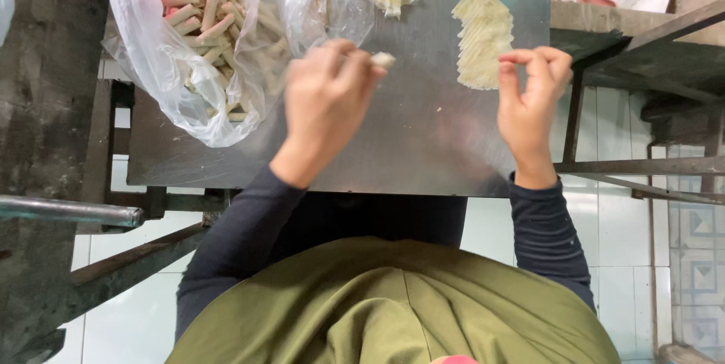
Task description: The person sits at a metal table and folds triangular pastry wrappers around a filling, rolling each wrapper by hand into a cylindrical roll. The person places each finished roll into a plastic bag that gradually fills with rolled pastries.
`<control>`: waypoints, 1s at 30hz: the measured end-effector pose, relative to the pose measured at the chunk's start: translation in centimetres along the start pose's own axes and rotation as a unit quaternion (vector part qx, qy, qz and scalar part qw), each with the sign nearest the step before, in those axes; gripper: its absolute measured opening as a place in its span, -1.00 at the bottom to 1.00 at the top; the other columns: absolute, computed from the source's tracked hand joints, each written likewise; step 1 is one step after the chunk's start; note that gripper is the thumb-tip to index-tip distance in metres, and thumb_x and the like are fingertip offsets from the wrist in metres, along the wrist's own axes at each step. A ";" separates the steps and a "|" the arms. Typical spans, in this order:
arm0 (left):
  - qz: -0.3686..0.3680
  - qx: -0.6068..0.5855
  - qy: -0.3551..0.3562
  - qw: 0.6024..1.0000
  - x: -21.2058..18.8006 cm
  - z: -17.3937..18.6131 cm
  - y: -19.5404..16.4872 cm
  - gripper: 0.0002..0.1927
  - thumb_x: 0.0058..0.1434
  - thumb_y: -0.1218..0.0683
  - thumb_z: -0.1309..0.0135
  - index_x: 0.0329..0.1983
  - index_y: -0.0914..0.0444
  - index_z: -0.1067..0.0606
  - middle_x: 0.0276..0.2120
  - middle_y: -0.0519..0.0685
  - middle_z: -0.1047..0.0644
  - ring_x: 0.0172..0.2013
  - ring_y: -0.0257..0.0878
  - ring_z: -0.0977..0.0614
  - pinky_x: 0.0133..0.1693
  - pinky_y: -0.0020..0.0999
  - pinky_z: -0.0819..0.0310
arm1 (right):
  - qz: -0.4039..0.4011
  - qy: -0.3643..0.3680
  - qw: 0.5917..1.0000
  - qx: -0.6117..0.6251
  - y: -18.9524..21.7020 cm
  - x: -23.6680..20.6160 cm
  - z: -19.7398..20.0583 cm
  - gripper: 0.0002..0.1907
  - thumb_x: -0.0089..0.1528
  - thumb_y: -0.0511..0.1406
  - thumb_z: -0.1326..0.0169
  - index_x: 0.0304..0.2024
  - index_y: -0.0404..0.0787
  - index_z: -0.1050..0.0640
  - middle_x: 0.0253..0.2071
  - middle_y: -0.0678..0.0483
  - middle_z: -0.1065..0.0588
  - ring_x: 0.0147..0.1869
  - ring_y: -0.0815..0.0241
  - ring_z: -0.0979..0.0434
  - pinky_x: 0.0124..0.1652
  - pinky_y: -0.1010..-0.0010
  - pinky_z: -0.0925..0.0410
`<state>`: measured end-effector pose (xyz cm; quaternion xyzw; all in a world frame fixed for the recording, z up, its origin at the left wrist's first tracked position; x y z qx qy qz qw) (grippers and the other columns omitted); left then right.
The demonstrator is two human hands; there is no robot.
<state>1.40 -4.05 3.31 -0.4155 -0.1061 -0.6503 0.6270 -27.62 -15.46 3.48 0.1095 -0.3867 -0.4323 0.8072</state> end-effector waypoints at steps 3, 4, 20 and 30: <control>0.021 0.315 -0.099 0.944 1.5 3.9 6.4 -0.83 0.45 0.01 -0.19 -0.29 0.11 -0.57 -0.01 -0.09 -0.51 -0.09 -0.15 -0.49 -0.06 -0.06 -0.19 | -0.002 -0.013 0.999 -0.030 -1.4 -0.3 1.8 -0.83 0.56 -0.23 -0.18 -0.04 -0.21 -0.59 0.09 -0.02 -0.29 0.27 -0.01 -0.27 0.34 0.21 -0.15; 0.088 0.377 -0.108 0.916 2.3 4.9 9.1 -0.83 0.44 0.01 -0.20 -0.29 0.11 -0.56 -0.01 -0.09 -0.51 -0.07 -0.14 -0.48 -0.05 -0.05 -0.19 | -0.019 -0.007 1.000 -0.024 -1.9 -0.6 2.1 -0.84 0.55 -0.23 -0.18 -0.03 -0.20 -0.59 0.08 -0.02 -0.29 0.24 -0.01 -0.27 0.31 0.22 -0.17; -0.084 0.079 0.047 0.992 1.8 1.7 -1.7 -0.80 0.14 0.27 -0.14 -0.25 0.12 -0.63 0.00 -0.09 -0.48 0.06 -0.16 -0.45 0.15 -0.18 -0.23 | 0.126 0.161 0.978 -0.034 -1.2 0.9 -1.0 -0.87 0.26 -0.37 -0.28 -0.15 -0.23 -0.62 -0.15 0.01 -0.49 -0.01 -0.07 -0.46 -0.04 0.19 -0.34; -0.094 -0.052 0.087 0.990 3.1 -14.9 -5.7 -0.85 0.12 0.22 -0.08 -0.24 0.15 -0.51 -0.23 -0.11 -0.54 -0.21 -0.13 -0.54 -0.16 -0.19 -0.28 | -0.107 0.130 0.975 0.148 -6.5 1.3 -3.9 -0.95 0.39 -0.41 -0.12 -0.15 -0.30 -0.55 -0.30 0.12 -0.55 -0.26 0.32 -0.48 -0.25 0.41 -0.37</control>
Point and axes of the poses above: each hand's wrist, its own x-axis towards the middle knuckle, its own z-axis out of the back of the hand, y = z × x, the point moved 2 cm from there along x, towards the middle knuckle
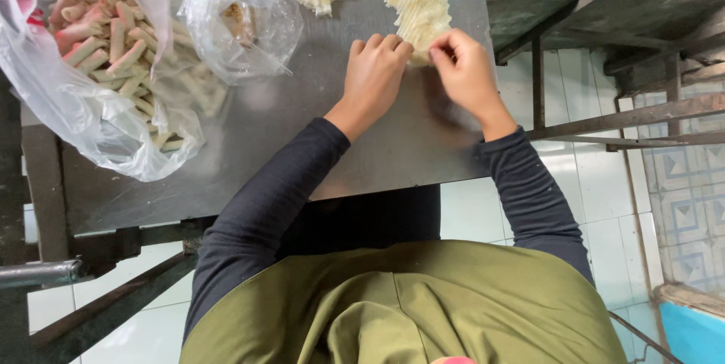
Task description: The person sits at a metal table and folds triangular pastry wrappers around a filling, rolling each wrapper by hand into a cylindrical roll. The person places each finished roll into a plastic bag that gradually fills with rolled pastries.
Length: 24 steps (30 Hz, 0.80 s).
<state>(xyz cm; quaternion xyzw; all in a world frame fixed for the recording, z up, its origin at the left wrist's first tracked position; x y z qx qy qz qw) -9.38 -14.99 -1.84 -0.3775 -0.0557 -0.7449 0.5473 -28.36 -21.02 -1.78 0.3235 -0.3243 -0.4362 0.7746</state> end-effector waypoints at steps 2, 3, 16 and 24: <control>0.017 -0.012 0.005 1.000 0.1 -1.3 0.7 -0.80 0.12 0.23 -0.07 -0.18 0.15 -0.53 -0.25 -0.12 -0.55 -0.21 -0.14 -0.55 -0.16 -0.18 -0.28 | -0.025 -0.016 0.992 0.120 -1.9 1.3 0.7 -0.95 0.41 -0.41 -0.13 -0.12 -0.31 -0.55 -0.27 0.19 -0.54 -0.25 0.45 -0.46 -0.26 0.52 -0.35; 0.024 -0.018 0.008 1.000 0.2 -1.8 0.9 -0.77 0.12 0.23 -0.07 -0.15 0.15 -0.54 -0.26 -0.12 -0.55 -0.21 -0.14 -0.55 -0.16 -0.17 -0.27 | -0.038 -0.026 0.983 0.180 -2.8 1.9 1.2 -0.95 0.42 -0.42 -0.13 -0.10 -0.32 -0.55 -0.25 0.22 -0.54 -0.24 0.51 -0.45 -0.26 0.58 -0.34; 0.102 -0.141 -0.027 0.984 -0.9 1.8 0.8 -0.74 0.28 0.21 -0.04 0.03 0.28 -0.54 -0.12 0.07 -0.60 -0.14 0.03 -0.62 -0.14 -0.13 -0.43 | 0.121 -0.094 0.988 0.036 4.4 3.2 2.9 -0.98 0.49 -0.46 -0.11 -0.06 -0.34 -0.54 -0.22 0.11 -0.55 -0.17 0.42 -0.48 -0.15 0.57 -0.39; 0.396 -0.324 0.095 0.854 -5.6 8.0 4.4 -0.67 0.31 0.05 -0.16 0.02 0.37 -0.51 -0.43 0.05 -0.66 -0.47 -0.34 -0.64 -0.38 -0.39 -0.52 | 0.171 0.018 0.985 -0.031 9.5 3.5 -6.1 -0.86 0.38 -0.48 -0.12 -0.01 -0.24 -0.52 -0.20 0.01 -0.53 -0.16 0.14 -0.59 -0.17 0.36 -0.42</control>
Point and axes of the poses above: each hand's wrist, its own x-axis towards the middle knuckle, its own z-axis out of the back of the hand, y = z × x, the point moved 2 cm from there along x, towards the middle knuckle
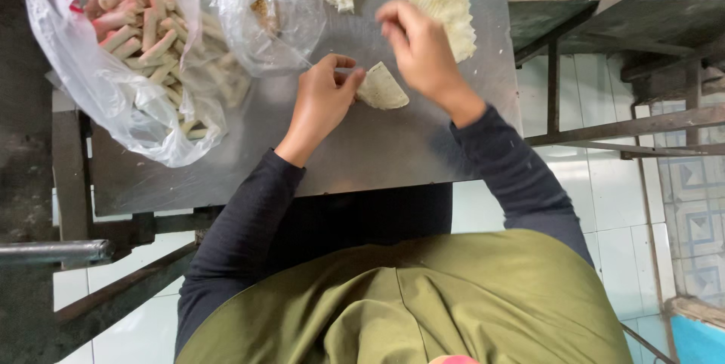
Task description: The person sits at a metal table and folds triangular pastry wrappers around a filling, rolling each wrapper by hand into a cylindrical roll. The person places each finished roll into a plastic bag that gradually fills with rolled pastries.
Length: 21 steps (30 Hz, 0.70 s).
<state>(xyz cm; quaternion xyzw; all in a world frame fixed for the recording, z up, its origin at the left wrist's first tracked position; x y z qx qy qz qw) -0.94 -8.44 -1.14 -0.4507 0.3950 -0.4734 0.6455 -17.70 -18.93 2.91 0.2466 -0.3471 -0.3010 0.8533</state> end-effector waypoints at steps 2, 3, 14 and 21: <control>-0.031 -0.007 0.007 0.999 -0.5 0.4 -0.1 -0.67 0.24 0.12 -0.14 0.03 0.39 -0.50 -0.42 0.04 -0.66 -0.46 -0.33 -0.66 -0.38 -0.39 -0.54 | 0.065 -0.029 0.996 -0.056 -1.5 2.9 -1.0 -0.78 0.32 -0.50 -0.13 0.01 -0.25 -0.54 -0.13 -0.05 -0.51 -0.10 -0.03 -0.57 -0.13 0.27 -0.42; -0.049 -0.009 0.011 0.999 -0.6 0.5 -0.2 -0.66 0.21 0.16 -0.13 0.03 0.40 -0.50 -0.41 0.03 -0.66 -0.46 -0.32 -0.66 -0.38 -0.39 -0.54 | 0.094 -0.026 0.992 -0.079 -2.2 4.2 -1.7 -0.73 0.25 -0.50 -0.16 0.00 -0.27 -0.54 -0.12 -0.10 -0.49 -0.08 -0.12 -0.55 -0.14 0.22 -0.40; -0.069 0.137 -0.004 0.988 -2.6 1.7 -1.5 -0.76 0.26 0.09 -0.19 -0.07 0.30 -0.54 -0.39 0.06 -0.64 -0.40 -0.03 -0.67 -0.34 -0.20 -0.48 | 0.070 0.024 0.988 -0.134 -6.2 6.8 -1.4 -0.79 0.19 -0.49 -0.21 -0.13 -0.27 -0.55 -0.10 -0.05 -0.50 -0.02 -0.13 -0.51 -0.10 0.13 -0.38; -0.159 0.236 -0.094 0.954 -4.2 2.2 -3.4 -0.68 0.25 0.09 -0.22 0.04 0.23 -0.48 -0.10 0.06 -0.59 -0.23 0.04 -0.64 -0.30 -0.11 -0.48 | 0.081 -0.009 0.990 -0.114 -6.1 6.9 -2.2 -0.96 0.30 -0.44 -0.19 -0.19 -0.26 -0.59 -0.19 -0.03 -0.52 -0.11 -0.04 -0.57 -0.13 0.26 -0.41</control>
Point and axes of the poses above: each hand's wrist, its own x-axis towards the middle knuckle, its own z-axis out of the back of the hand, y = z × x, the point moved 2 cm from there along x, towards the middle knuckle
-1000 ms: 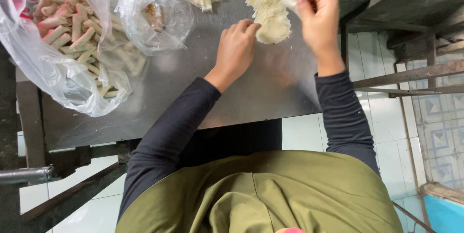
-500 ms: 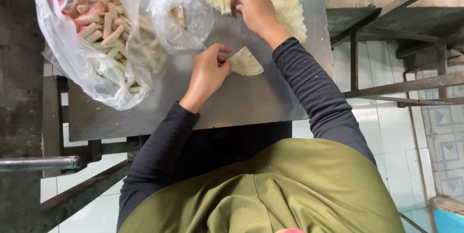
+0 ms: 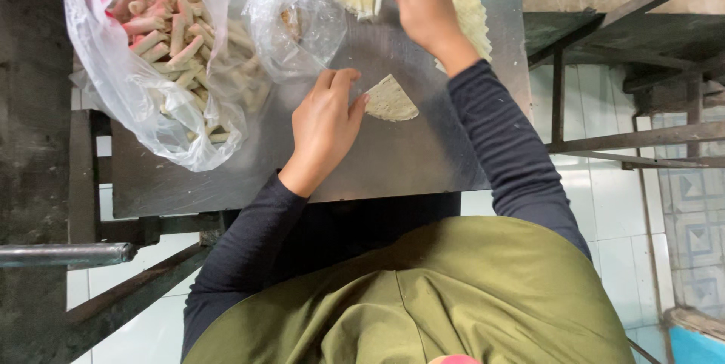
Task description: The person sits at a metal table and folds triangular pastry wrappers around a filling, rolling each wrapper by hand into a cylindrical roll. The person places each finished roll into a plastic bag that gradually fills with rolled pastries.
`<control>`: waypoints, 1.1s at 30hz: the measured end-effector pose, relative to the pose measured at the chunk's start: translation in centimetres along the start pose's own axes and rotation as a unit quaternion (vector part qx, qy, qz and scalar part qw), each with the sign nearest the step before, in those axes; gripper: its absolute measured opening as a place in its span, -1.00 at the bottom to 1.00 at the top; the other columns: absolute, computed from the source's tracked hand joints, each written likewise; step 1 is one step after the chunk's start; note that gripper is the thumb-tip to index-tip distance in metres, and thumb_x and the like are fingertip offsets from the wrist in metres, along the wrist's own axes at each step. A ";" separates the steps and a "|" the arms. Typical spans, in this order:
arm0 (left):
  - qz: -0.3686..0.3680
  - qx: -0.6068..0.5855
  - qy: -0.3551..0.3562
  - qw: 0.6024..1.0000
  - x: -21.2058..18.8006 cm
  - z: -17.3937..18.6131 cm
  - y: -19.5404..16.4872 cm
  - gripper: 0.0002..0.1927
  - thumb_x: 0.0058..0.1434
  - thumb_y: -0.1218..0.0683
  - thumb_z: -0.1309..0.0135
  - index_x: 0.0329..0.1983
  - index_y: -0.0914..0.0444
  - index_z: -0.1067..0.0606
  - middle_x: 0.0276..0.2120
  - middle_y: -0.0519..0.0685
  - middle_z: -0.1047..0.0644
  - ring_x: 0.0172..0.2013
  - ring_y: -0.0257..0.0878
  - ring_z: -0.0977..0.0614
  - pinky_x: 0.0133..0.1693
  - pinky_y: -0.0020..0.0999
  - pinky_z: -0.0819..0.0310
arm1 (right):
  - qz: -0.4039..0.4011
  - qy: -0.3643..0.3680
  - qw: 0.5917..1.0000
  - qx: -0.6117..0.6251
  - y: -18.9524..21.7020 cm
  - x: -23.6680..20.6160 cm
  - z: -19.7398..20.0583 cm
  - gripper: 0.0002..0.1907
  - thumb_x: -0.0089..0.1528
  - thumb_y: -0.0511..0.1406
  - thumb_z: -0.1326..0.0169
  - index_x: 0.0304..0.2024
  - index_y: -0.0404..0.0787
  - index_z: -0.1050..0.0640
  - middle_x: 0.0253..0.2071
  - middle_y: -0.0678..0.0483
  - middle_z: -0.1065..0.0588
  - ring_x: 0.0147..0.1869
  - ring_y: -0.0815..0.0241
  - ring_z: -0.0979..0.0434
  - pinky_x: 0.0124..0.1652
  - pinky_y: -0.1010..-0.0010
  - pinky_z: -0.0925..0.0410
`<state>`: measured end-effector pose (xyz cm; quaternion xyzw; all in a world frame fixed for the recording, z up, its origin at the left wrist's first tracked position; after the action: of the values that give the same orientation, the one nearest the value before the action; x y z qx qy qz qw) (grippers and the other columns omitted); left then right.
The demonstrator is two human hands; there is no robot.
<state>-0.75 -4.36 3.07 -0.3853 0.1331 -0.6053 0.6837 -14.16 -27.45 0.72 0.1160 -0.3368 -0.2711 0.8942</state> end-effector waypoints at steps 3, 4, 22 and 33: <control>-0.065 -0.047 -0.023 0.996 1.0 0.3 0.3 -0.51 0.23 0.15 -0.25 0.21 0.29 -0.41 0.05 0.13 -0.53 -0.08 0.06 -0.64 -0.12 -0.13 -0.54 | -0.151 0.048 0.971 0.181 0.3 -1.5 2.5 -0.90 0.40 -0.36 -0.14 -0.20 -0.29 -0.59 -0.30 0.07 -0.53 -0.25 0.23 -0.50 -0.25 0.42 -0.35; -0.073 -0.098 -0.018 0.992 1.6 0.0 0.4 -0.43 0.21 0.13 -0.28 0.24 0.33 -0.36 0.08 0.17 -0.50 -0.07 0.04 -0.62 -0.14 -0.16 -0.55 | -0.210 0.073 0.943 0.248 0.8 -2.3 3.3 -0.85 0.43 -0.33 -0.12 -0.21 -0.30 -0.59 -0.35 0.13 -0.53 -0.29 0.34 -0.46 -0.29 0.48 -0.31; 0.099 -0.307 0.099 0.941 5.5 -4.4 1.9 -0.88 0.26 0.17 -0.24 -0.22 0.33 -0.59 -0.44 -0.14 -0.64 -0.40 -0.47 -0.60 -0.35 -0.52 -0.49 | -0.247 0.181 0.927 0.218 7.6 -5.9 6.1 -0.94 0.34 -0.42 -0.15 -0.21 -0.34 -0.58 -0.43 0.07 -0.45 -0.35 0.39 -0.32 -0.35 0.47 -0.24; 0.086 -0.288 0.161 0.940 4.1 -2.5 2.5 -0.87 0.21 0.16 -0.28 -0.23 0.32 -0.63 -0.42 -0.12 -0.64 -0.40 -0.47 -0.60 -0.33 -0.48 -0.50 | -0.190 0.018 0.977 0.090 0.3 -6.8 9.4 -0.98 0.30 -0.47 -0.23 -0.21 -0.34 -0.64 -0.26 0.03 -0.50 -0.28 0.31 -0.48 -0.28 0.46 -0.35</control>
<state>0.40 -9.11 0.87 -0.4505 0.4423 -0.5342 0.5622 -24.56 -23.57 4.18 0.2632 -0.3155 -0.4026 0.8180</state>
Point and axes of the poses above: each hand's wrist, its own x-axis towards the middle knuckle, its own z-axis out of the back of the hand, y = z × x, the point moved 2 cm from there along x, towards the middle knuckle
